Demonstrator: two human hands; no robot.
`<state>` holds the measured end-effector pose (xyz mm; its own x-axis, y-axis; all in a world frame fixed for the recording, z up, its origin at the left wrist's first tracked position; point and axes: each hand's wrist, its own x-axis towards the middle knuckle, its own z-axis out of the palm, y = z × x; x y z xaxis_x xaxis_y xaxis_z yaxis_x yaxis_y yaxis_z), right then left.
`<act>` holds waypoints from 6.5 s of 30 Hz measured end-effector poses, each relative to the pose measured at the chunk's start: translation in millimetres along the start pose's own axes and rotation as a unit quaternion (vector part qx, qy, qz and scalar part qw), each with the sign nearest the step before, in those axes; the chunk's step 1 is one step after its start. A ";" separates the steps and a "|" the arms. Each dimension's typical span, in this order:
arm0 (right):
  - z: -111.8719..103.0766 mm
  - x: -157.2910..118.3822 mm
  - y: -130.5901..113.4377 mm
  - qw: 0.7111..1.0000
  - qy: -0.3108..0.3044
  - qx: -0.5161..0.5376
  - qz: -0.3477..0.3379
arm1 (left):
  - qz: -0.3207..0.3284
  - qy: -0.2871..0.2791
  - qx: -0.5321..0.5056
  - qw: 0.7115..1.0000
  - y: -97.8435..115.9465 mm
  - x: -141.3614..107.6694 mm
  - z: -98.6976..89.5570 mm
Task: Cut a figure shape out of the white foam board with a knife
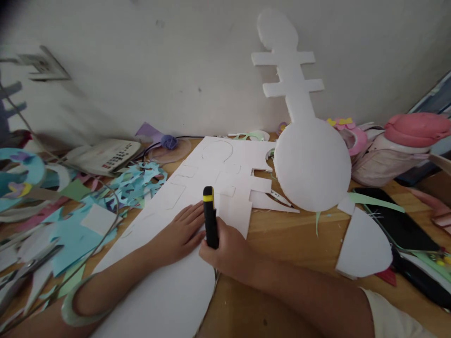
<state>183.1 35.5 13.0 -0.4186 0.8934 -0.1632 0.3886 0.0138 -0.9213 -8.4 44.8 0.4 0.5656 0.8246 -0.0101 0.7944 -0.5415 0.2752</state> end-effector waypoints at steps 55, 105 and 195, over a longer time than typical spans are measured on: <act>-5.8 4.3 -0.7 0.997 -0.029 0.077 0.006 | -0.002 0.026 -0.014 1.000 -8.0 -1.3 6.0; -23.2 39.3 -12.3 0.990 -0.117 -0.067 -0.036 | 0.042 0.175 0.010 0.984 5.8 0.6 -14.3; -17.9 61.6 -4.1 0.995 -0.090 -0.003 -0.045 | 0.164 -0.052 -0.252 0.952 19.5 -3.5 -19.5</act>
<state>170.5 98.5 13.0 -0.5917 0.7937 -0.1413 0.3471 0.0927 -0.9332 0.8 34.5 24.6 0.8054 0.5889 0.0676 0.3787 -0.5989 0.7057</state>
